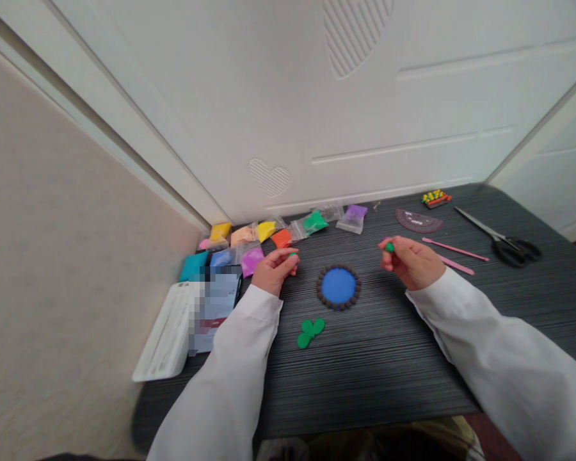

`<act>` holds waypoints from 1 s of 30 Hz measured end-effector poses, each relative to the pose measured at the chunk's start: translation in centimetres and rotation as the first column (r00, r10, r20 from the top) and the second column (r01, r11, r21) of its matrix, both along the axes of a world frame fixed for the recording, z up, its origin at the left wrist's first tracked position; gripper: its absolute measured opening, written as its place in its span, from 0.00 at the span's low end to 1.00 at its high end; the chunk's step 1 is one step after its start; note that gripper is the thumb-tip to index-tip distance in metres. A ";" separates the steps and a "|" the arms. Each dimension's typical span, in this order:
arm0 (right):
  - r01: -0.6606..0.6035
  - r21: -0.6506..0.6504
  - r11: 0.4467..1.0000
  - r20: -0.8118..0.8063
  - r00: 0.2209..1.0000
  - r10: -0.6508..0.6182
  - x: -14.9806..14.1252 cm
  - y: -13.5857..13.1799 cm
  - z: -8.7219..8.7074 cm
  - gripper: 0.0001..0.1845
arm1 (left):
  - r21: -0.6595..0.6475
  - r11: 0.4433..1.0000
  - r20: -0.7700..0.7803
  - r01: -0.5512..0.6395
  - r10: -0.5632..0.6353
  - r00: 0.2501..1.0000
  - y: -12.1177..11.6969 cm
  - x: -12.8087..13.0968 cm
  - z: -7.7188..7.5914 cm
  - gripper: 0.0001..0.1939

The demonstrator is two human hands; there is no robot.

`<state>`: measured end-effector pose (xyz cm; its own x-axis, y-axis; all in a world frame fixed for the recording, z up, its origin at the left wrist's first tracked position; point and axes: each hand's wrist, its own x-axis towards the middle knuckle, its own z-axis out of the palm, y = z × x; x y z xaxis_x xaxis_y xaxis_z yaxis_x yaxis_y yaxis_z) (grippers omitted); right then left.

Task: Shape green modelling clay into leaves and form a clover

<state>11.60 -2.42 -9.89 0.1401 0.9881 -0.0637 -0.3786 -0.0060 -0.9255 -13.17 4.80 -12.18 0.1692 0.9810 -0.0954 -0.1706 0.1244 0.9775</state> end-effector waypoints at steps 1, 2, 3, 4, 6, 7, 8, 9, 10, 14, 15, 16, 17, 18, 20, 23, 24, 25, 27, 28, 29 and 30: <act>-0.002 0.005 1.000 -0.002 1.000 0.002 0.0 0.0 0.0 0.17 | -0.001 1.000 0.000 -0.001 0.001 1.000 0.0 0.0 0.0 0.13; -0.004 0.009 1.000 -0.006 1.000 0.004 0.0 0.0 0.0 0.18 | -0.002 1.000 0.000 -0.002 0.002 1.000 0.0 0.0 0.0 0.13; -0.003 0.013 1.000 -0.009 1.000 0.003 0.0 0.0 0.0 0.20 | -0.002 1.000 -0.001 -0.003 0.003 1.000 0.0 0.0 0.1 0.13; -0.003 0.020 1.000 -0.009 1.000 0.004 0.1 0.0 0.0 0.22 | -0.003 1.000 -0.001 -0.005 0.005 1.000 0.0 0.0 0.1 0.13; 0.000 0.044 0.999 0.000 1.000 0.000 0.3 0.1 0.0 0.22 | -0.002 1.000 -0.001 -0.006 0.006 1.000 -0.1 0.0 0.1 0.13; 0.006 0.058 0.998 0.007 1.000 -0.006 0.4 0.1 -0.1 0.22 | -0.002 1.000 -0.001 -0.007 0.007 1.000 -0.1 0.1 0.2 0.13; 0.014 0.070 0.997 0.017 1.000 -0.015 0.4 0.1 -0.1 0.20 | -0.001 1.000 -0.001 -0.008 0.008 1.000 -0.1 0.1 0.2 0.13; 0.025 0.076 0.997 0.027 0.999 -0.027 0.5 0.1 -0.2 0.18 | -0.001 1.000 -0.001 -0.008 0.008 1.000 -0.1 0.1 0.2 0.13; 0.036 0.075 0.997 0.037 0.999 -0.038 0.5 0.1 -0.3 0.15 | 0.000 1.000 0.000 -0.008 0.008 1.000 -0.1 0.1 0.2 0.13; 0.065 0.047 0.997 0.070 0.995 -0.069 0.2 0.0 -0.4 0.14 | 0.000 1.000 0.000 -0.008 0.008 1.000 -0.2 0.2 0.3 0.13; 0.065 0.036 0.997 0.068 0.995 -0.067 0.1 0.0 -0.4 0.15 | 0.000 1.000 -0.001 -0.008 0.008 1.000 -0.1 0.2 0.3 0.13; 0.059 0.026 0.998 0.059 0.996 -0.061 0.0 -0.1 -0.4 0.15 | 0.000 1.000 -0.001 -0.007 0.007 1.000 -0.1 0.1 0.2 0.13; 0.052 0.019 0.998 0.044 0.998 -0.052 -0.1 -0.1 -0.3 0.16 | 0.000 1.000 -0.002 -0.007 0.007 1.000 -0.1 0.1 0.2 0.13; 0.041 0.019 0.999 0.028 0.999 -0.042 -0.1 -0.1 -0.3 0.15 | -0.001 1.000 -0.004 -0.006 0.006 1.000 -0.1 0.1 0.2 0.13; 0.015 0.038 0.999 0.003 1.000 -0.015 0.0 -0.2 -0.2 0.13 | -0.003 1.000 -0.005 -0.003 0.003 1.000 -0.1 0.1 0.2 0.13; -0.027 0.085 0.996 -0.008 1.000 0.028 0.2 -0.1 0.0 0.19 | -0.004 1.000 -0.004 0.000 0.000 1.000 0.0 0.0 0.1 0.14; -0.028 0.095 0.995 -0.009 1.000 0.029 0.3 -0.1 0.1 0.21 | -0.004 1.000 -0.004 -0.001 0.001 1.000 0.0 0.0 0.1 0.14; -0.021 0.104 0.994 -0.009 1.000 0.022 0.3 -0.1 0.1 0.22 | -0.003 1.000 -0.004 -0.004 0.004 1.000 0.0 0.0 0.1 0.14; 0.002 0.115 0.993 0.002 1.000 -0.002 0.3 -0.1 0.2 0.21 | -0.002 1.000 -0.005 -0.010 0.010 1.000 -0.1 0.1 0.2 0.14; 0.021 0.113 0.993 0.019 1.000 -0.023 0.3 -0.1 0.2 0.19 | -0.001 1.000 -0.006 -0.012 0.012 1.000 -0.1 0.1 0.2 0.14; 0.040 0.105 0.994 0.040 0.998 -0.044 0.2 -0.2 0.2 0.17 | 0.000 1.000 -0.007 -0.012 0.012 1.000 -0.1 0.1 0.2 0.14; 0.055 0.094 0.994 0.063 0.996 -0.061 0.1 -0.2 0.2 0.14 | 0.000 1.000 -0.007 -0.012 0.012 1.000 -0.1 0.1 0.3 0.14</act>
